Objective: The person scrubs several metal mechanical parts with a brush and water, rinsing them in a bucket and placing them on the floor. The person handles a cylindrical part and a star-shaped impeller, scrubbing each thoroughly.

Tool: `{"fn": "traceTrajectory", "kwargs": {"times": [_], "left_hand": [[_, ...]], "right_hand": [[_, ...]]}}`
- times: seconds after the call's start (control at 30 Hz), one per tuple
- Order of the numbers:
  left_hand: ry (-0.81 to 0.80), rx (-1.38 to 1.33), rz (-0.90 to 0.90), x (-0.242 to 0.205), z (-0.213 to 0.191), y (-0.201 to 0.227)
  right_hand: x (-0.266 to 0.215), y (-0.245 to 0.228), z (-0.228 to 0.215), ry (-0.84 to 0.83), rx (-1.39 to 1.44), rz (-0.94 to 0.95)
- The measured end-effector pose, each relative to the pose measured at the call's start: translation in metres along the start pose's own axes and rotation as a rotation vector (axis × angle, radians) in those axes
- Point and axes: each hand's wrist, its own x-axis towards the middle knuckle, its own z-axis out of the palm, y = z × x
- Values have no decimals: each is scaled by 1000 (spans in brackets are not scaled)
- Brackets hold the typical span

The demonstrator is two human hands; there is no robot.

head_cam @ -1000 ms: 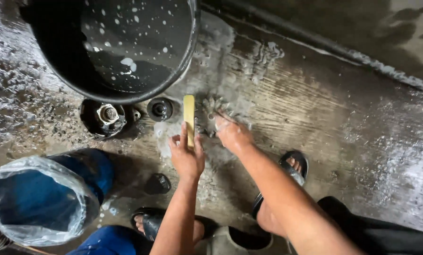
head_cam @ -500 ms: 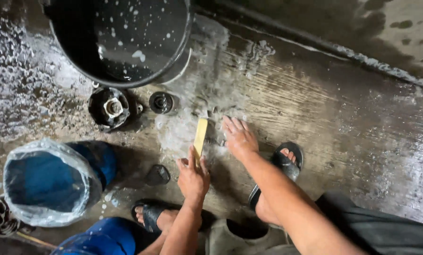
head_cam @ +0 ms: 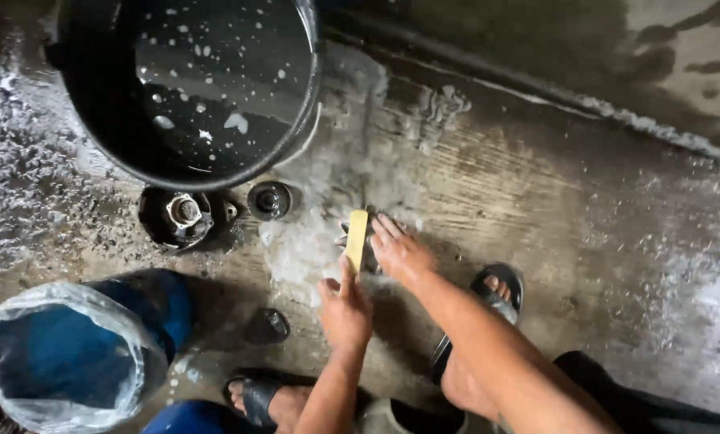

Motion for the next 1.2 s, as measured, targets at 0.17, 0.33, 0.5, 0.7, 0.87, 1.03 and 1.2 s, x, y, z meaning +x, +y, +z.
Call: {"fn": "traceTrajectory", "kwargs": {"times": [0.17,0.33,0.5,0.7,0.87,1.03,1.2], "left_hand": [[-71,-29,-72,64,4,31],[-93,-31,-16,28,-13,23],[-86,-38,-81,26,12,15],[-217,-123,-72,23,-33,32],[-284,45,-79,2,-5,-13],[-316,21,-34,-8,-29,-6],[-321,191,65,-18,-58,-23]], "right_hand": [[0,-9,3,-20,45,57],[5,-4,-18,-8,34,77],[13,3,14,52,-72,-36],[0,7,-1,238,-125,-97],[9,7,-12,-45,122,56],[-4,9,-12,-13,-103,2],[2,12,-1,113,-38,-75]]}}
